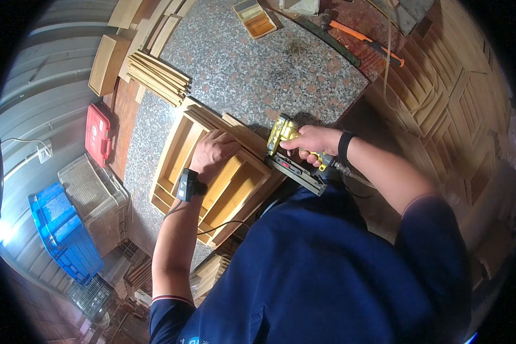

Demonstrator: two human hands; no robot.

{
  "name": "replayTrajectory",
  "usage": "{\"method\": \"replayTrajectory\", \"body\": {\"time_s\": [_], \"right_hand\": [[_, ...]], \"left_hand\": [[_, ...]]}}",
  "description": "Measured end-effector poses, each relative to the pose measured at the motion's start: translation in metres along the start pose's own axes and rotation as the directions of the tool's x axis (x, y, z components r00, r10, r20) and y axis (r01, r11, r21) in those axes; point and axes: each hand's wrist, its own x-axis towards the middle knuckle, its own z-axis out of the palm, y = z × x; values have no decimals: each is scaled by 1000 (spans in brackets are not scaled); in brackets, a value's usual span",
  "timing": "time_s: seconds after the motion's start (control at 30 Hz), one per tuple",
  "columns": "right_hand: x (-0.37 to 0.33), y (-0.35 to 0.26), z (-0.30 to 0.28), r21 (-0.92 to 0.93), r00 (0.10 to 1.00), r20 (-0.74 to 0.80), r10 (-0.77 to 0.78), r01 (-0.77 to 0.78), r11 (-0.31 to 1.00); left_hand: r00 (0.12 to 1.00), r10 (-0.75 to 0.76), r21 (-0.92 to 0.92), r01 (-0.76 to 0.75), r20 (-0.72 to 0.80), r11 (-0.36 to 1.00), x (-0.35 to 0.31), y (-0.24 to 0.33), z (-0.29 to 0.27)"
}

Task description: Assembling a wooden tray organizer by inserting dividers and securing them with a pneumatic nail gun.

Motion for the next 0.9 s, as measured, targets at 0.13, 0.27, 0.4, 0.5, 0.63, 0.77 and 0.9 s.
{"method": "replayTrajectory", "body": {"time_s": [0.13, 0.27, 0.4, 0.5, 0.63, 0.77, 0.9], "right_hand": [[-1, -1, -1, -26, 1000, -4, 23, -23, 999], [2, -2, -3, -33, 1000, 5, 24, -24, 999], [4, -3, 0, -53, 999, 29, 19, -18, 998], [2, -16, -4, -15, 1000, 19, -24, 25, 1000], [6, -33, -32, 6, 970, -144, -197, 200, 980], [14, -65, -55, 51, 915, -289, -279, 306, 951], [28, -109, -58, -38, 872, -293, -393, 400, 916]], "left_hand": [[1000, 1, 28, -1, -1, 1000, -2, -1, 4], [1000, 6, 48, -5, -10, 999, -2, -4, 4], [1000, 9, 49, -9, -8, 999, -5, -11, 4], [1000, 10, 29, -10, 17, 1000, -6, -17, 2], [1000, -14, -6, 15, 13, 1000, -5, -12, -1], [996, -91, 198, 89, -1, 976, -2, -36, -30], [895, -445, 164, 445, -39, 880, 15, -73, -87]]}}
